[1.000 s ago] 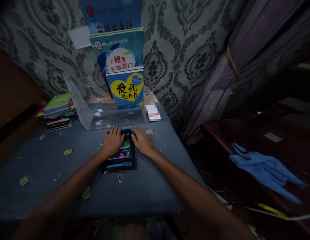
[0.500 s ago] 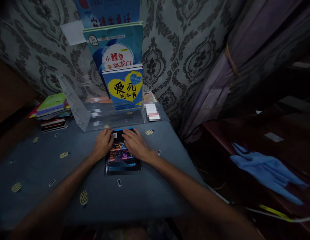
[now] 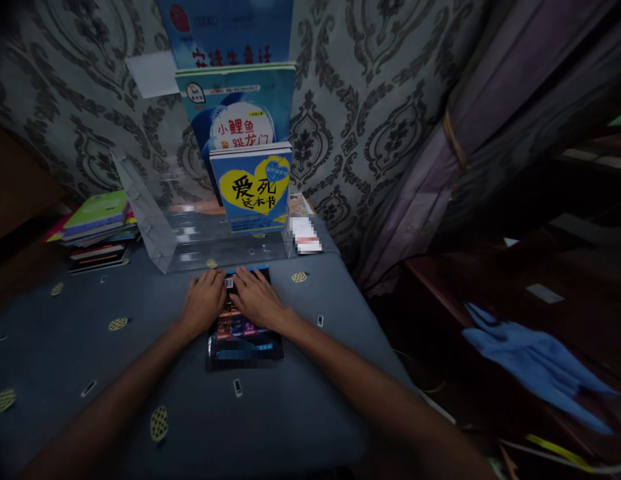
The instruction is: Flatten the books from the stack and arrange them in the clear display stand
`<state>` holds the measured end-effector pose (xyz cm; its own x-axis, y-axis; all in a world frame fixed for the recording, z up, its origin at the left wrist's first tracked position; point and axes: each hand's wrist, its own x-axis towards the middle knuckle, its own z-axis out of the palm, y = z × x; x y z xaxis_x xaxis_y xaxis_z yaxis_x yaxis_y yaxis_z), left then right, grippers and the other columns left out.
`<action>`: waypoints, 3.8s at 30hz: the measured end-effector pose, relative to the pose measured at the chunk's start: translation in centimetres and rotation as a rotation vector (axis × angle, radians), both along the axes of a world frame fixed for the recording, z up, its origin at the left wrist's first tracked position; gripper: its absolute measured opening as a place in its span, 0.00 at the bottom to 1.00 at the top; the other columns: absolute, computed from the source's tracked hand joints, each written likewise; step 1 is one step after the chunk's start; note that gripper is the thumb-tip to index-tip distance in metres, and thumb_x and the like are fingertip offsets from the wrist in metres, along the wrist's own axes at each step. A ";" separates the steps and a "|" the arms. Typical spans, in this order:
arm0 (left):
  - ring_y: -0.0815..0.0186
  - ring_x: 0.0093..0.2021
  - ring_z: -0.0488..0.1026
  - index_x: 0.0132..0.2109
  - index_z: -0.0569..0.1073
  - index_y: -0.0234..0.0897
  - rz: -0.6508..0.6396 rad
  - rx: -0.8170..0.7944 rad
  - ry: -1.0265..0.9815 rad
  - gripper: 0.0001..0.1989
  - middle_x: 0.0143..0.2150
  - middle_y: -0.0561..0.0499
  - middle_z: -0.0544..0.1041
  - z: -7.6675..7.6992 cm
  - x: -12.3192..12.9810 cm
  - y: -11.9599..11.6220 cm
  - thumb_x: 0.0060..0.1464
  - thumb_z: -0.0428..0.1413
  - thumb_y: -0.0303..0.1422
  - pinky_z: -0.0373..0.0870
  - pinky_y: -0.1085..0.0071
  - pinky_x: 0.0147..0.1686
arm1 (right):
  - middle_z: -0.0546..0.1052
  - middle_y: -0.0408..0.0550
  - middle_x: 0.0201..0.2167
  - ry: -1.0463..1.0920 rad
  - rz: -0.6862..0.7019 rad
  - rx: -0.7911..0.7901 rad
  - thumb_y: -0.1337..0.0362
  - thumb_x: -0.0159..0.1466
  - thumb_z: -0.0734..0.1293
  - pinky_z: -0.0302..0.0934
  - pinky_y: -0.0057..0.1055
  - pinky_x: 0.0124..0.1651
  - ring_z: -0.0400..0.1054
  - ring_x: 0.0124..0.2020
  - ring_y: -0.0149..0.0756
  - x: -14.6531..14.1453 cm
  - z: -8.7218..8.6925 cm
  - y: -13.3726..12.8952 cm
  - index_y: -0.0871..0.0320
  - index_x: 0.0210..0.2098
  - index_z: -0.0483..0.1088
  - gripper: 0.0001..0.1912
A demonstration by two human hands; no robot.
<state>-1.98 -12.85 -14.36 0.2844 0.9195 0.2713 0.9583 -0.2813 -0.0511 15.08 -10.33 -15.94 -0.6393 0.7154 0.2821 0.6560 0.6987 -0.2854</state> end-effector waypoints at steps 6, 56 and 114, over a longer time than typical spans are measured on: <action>0.53 0.55 0.71 0.56 0.70 0.33 0.007 0.018 0.016 0.15 0.55 0.40 0.75 0.0 0.1 -0.1 0.67 0.46 0.28 0.67 0.56 0.49 | 0.65 0.64 0.67 -0.003 -0.149 -0.026 0.60 0.72 0.60 0.49 0.51 0.72 0.55 0.71 0.47 2.2 -0.4 0.0 0.66 0.66 0.63 0.26; 0.57 0.67 0.66 0.62 0.69 0.33 -0.221 -0.090 -0.138 0.20 0.65 0.40 0.71 -0.8 1.2 1.4 0.67 0.46 0.30 0.60 0.54 0.67 | 0.81 0.49 0.51 0.650 -0.165 -0.308 0.61 0.71 0.57 0.65 0.44 0.61 0.74 0.54 0.41 6.0 -1.6 3.4 0.54 0.58 0.72 0.20; 0.55 0.64 0.68 0.61 0.70 0.40 -0.535 -0.071 -0.104 0.19 0.64 0.43 0.72 -0.5 4.6 2.1 0.69 0.48 0.41 0.62 0.51 0.63 | 0.81 0.53 0.41 0.374 -0.174 0.009 0.74 0.66 0.61 0.68 0.37 0.49 0.74 0.44 0.40 7.0 -0.8 1.2 0.60 0.47 0.76 0.15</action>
<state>2.65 -10.73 -14.83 0.6919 0.6713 0.2659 0.6798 -0.7297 0.0732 22.11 -9.17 -16.70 -0.3609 0.8004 0.4787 0.6173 0.5898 -0.5207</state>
